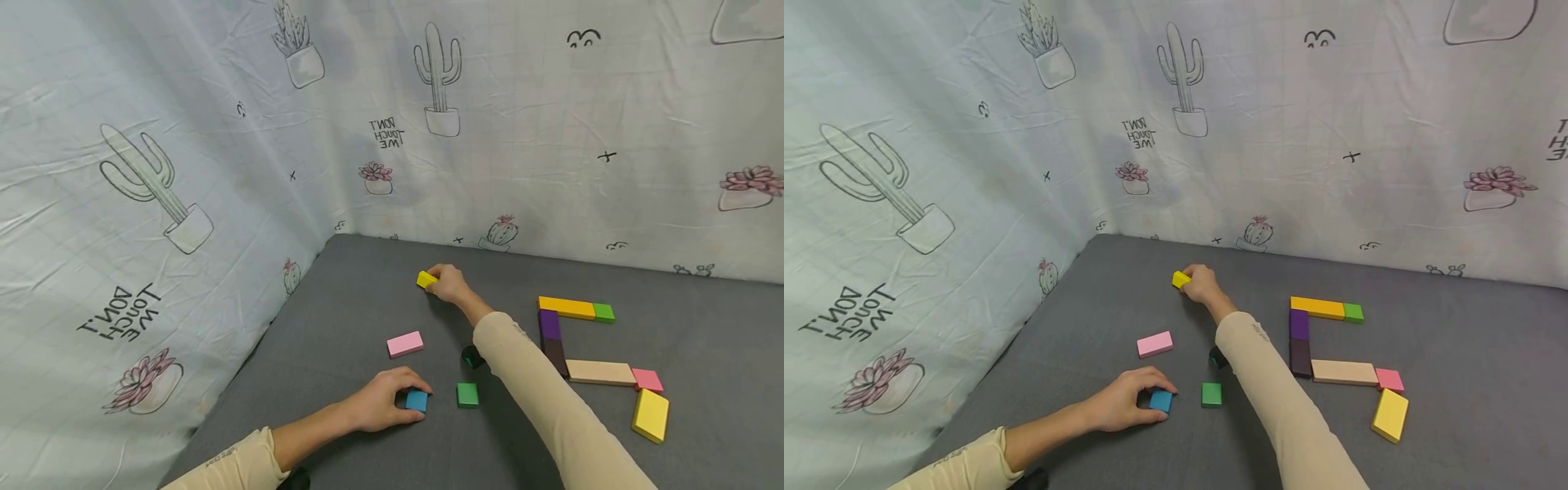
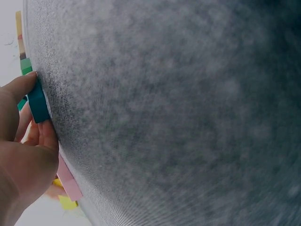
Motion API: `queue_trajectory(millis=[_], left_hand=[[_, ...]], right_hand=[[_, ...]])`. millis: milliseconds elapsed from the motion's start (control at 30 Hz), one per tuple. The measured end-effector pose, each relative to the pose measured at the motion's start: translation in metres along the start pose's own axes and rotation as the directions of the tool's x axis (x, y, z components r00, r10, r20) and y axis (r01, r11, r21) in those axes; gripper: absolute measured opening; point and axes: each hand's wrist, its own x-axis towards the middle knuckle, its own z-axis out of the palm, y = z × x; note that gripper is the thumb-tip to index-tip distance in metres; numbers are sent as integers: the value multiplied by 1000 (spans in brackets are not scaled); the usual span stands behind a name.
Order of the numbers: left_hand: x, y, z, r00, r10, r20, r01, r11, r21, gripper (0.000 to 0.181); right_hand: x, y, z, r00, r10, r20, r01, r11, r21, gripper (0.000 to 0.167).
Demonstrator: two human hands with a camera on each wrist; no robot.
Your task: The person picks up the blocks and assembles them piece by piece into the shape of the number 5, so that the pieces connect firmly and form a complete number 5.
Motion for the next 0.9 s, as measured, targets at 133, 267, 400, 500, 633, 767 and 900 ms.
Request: queue_trajectory(millis=[133,267,400,500,633,767,900], left_hand=[[0,-1,1,1000,7,-10,-6,1000,12,30],[0,0,1,1000,11,-17,-11,1000,21,30],[0,0,1,1000,12,-16,-11,1000,23,30],[1,-1,2,1000,17,-19,-16,1000,24,30],[1,-1,2,999,25,-31,-24,999,31,30],[1,-1,2,999,31,-37,-30,999,33,30],[1,-3,3,998,44,-42,-43,999,33,30]], right_hand=[[-3,3,-4,999,38,9,-39,989,146,37],[-6,5,-10,995,91,48,-101,960,260,42],[-10,6,-18,989,129,78,-148,932,330,47],[-12,8,-25,985,145,90,-168,910,380,47],[-15,11,-35,981,164,104,-193,885,425,48],[-19,14,-46,977,164,139,-209,874,439,49],[-25,18,-55,973,153,172,-216,869,446,49]])
